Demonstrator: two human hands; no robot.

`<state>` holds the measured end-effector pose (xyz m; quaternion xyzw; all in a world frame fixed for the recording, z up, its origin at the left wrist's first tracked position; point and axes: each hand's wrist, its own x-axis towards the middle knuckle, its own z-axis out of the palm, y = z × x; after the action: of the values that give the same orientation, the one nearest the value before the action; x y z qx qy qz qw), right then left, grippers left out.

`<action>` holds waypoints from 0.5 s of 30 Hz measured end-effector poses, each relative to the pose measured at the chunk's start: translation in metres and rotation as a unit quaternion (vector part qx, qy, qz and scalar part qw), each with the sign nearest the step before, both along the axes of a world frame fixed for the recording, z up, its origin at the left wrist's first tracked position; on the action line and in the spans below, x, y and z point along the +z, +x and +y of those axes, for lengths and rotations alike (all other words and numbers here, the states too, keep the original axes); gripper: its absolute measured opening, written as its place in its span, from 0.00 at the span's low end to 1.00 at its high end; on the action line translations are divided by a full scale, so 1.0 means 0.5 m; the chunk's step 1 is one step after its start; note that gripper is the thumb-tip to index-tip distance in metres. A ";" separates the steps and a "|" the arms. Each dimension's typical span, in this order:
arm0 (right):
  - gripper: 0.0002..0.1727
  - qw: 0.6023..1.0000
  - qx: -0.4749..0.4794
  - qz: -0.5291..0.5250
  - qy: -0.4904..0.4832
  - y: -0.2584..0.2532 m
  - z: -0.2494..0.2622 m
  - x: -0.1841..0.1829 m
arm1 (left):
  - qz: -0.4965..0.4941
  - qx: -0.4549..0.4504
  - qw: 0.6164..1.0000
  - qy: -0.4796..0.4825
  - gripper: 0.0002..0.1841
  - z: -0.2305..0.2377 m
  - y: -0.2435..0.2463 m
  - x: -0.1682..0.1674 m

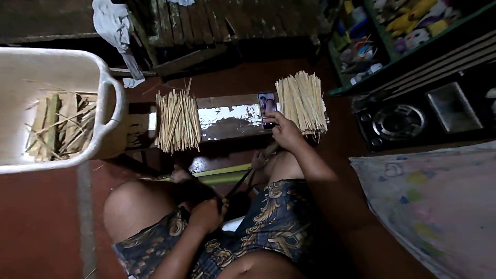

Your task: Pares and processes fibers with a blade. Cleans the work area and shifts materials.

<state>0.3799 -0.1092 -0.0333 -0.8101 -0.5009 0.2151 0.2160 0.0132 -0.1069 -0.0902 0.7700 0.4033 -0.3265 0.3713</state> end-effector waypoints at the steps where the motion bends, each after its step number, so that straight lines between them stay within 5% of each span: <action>1: 0.32 1.000 0.003 -0.008 -0.003 0.000 0.001 -0.001 | 0.000 0.000 1.000 0.000 0.31 0.001 0.000 0.001; 15: 0.34 0.997 0.032 -0.053 -0.049 -0.001 0.005 -0.009 | -0.008 -0.010 1.000 0.000 0.29 0.003 0.006 0.006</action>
<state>0.3793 -0.1067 -0.0378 -0.8134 -0.5264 0.2026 0.1424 0.0160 -0.1052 -0.0870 0.7765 0.3930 -0.3236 0.3714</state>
